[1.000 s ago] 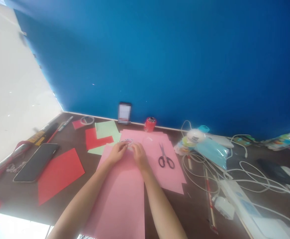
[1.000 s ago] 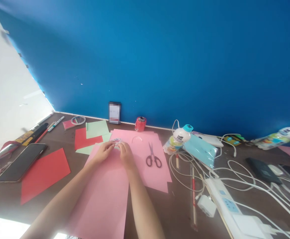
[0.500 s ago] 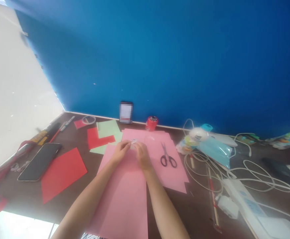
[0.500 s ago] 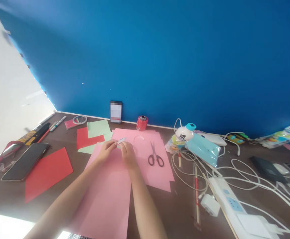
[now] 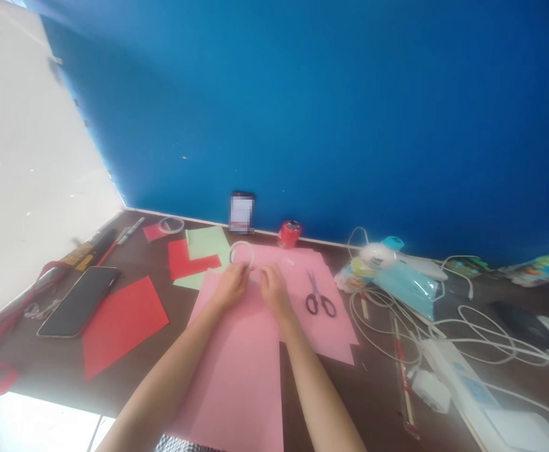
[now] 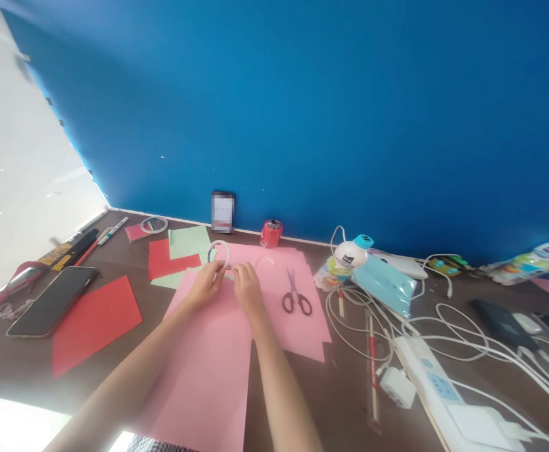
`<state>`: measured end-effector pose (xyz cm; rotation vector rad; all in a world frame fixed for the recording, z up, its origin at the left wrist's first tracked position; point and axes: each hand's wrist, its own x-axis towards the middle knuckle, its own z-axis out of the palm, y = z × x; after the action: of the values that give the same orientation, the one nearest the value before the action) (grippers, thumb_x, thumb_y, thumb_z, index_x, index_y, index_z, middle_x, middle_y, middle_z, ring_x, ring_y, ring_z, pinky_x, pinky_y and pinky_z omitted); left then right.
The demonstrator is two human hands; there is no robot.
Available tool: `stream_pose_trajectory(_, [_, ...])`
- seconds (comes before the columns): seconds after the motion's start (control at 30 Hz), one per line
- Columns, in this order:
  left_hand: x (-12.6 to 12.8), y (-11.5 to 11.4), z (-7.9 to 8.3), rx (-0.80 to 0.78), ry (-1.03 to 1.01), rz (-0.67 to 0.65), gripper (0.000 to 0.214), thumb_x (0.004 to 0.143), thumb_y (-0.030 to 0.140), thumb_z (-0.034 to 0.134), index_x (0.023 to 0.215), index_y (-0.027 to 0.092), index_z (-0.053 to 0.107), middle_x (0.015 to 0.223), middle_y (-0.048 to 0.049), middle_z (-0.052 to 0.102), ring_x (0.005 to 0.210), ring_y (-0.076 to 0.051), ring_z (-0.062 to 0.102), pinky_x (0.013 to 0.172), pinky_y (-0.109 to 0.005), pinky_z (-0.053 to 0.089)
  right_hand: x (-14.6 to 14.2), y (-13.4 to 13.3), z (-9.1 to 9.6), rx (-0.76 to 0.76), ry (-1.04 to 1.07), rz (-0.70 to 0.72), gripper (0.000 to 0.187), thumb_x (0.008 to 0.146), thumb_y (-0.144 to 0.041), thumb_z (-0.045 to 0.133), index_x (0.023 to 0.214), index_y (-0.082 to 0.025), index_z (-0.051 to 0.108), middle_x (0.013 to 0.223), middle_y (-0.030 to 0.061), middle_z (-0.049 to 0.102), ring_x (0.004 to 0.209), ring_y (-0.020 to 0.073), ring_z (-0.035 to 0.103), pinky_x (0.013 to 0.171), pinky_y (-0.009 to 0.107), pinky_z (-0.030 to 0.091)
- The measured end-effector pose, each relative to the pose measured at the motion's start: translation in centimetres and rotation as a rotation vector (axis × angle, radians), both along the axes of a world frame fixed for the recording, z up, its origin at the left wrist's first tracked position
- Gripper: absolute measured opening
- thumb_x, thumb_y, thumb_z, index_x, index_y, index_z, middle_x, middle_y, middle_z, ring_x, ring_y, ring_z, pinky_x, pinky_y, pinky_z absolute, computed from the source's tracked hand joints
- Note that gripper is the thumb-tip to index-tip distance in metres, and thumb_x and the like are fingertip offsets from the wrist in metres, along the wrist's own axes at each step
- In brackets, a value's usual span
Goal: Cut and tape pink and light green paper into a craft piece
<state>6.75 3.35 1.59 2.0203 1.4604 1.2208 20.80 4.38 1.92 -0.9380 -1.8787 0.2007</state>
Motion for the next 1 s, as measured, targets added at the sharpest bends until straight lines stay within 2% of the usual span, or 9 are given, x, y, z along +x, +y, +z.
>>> stream_pose_trajectory(0.1, [-0.4,0.1,-0.4,-0.033,0.074,-0.018,0.020,0.090,0.026,0.032,0.094,0.019,0.050,0.080,-0.0063,0.058,0.072,-0.019,0.054,0.065,-0.032,0.043,0.1,0.4,1.2,-0.087,-0.021,0.015,0.016,0.088,-0.018,0.037,0.087,-0.021,0.053,0.082,0.0045,0.056,0.080,0.0178,0.055,0.073,0.032,0.047])
stream_pose_trajectory(0.2, [-0.5,0.0,-0.6,-0.074,0.092,-0.042,0.020,0.090,0.025,0.029,0.094,0.018,0.048,0.076,-0.0044,0.055,0.067,-0.018,0.052,0.061,-0.030,0.042,0.3,0.5,2.3,-0.134,-0.080,0.072,0.016,0.085,-0.016,0.041,0.097,-0.020,0.052,0.089,0.0056,0.058,0.083,0.0178,0.055,0.074,0.031,0.046])
stream_pose_trajectory(0.37, [-0.5,0.1,-1.2,-0.015,0.088,-0.112,0.021,0.089,0.019,0.028,0.093,0.018,0.049,0.085,-0.0069,0.055,0.075,-0.018,0.050,0.067,-0.032,0.042,0.7,0.7,3.2,-0.146,-0.253,0.116,0.014,0.081,-0.014,0.046,0.087,-0.020,0.056,0.084,0.0043,0.058,0.079,0.0184,0.054,0.071,0.032,0.045])
stream_pose_trajectory(0.53, [-0.4,0.2,-1.7,0.051,0.144,-0.075,0.023,0.088,0.017,0.027,0.087,0.018,0.050,0.081,-0.0060,0.053,0.072,-0.018,0.046,0.066,-0.032,0.039,0.9,0.8,3.0,-0.053,-0.339,0.111,0.020,0.086,-0.016,0.041,0.083,-0.021,0.060,0.082,0.0049,0.060,0.077,0.0188,0.054,0.070,0.032,0.043])
stream_pose_trajectory(0.67, [-0.3,0.2,-1.3,0.086,0.189,-0.051,0.024,0.088,0.017,0.026,0.086,0.018,0.050,0.079,-0.0056,0.053,0.070,-0.018,0.045,0.064,-0.030,0.038,1.0,0.6,2.6,0.019,-0.400,0.081,0.022,0.086,-0.014,0.039,0.084,-0.020,0.060,0.082,0.0053,0.062,0.077,0.0192,0.054,0.070,0.032,0.041])
stream_pose_trajectory(0.83, [0.0,-0.4,0.1,0.016,0.097,-0.137,0.027,0.090,0.021,0.027,0.084,0.018,0.053,0.080,-0.0052,0.057,0.071,-0.018,0.049,0.066,-0.030,0.040,1.4,0.2,1.8,0.140,-0.494,-0.002,0.024,0.086,-0.010,0.036,0.082,-0.019,0.059,0.078,0.0057,0.063,0.073,0.0184,0.054,0.068,0.032,0.037])
stream_pose_trajectory(1.0, [0.6,-1.0,1.1,-0.048,-0.019,-0.207,0.027,0.091,0.027,0.028,0.092,0.019,0.053,0.085,-0.0053,0.059,0.078,-0.018,0.054,0.071,-0.031,0.041,2.1,-0.3,1.3,0.285,-0.506,0.008,0.027,0.087,-0.010,0.034,0.090,-0.020,0.059,0.083,0.0062,0.065,0.076,0.0172,0.056,0.071,0.033,0.038])
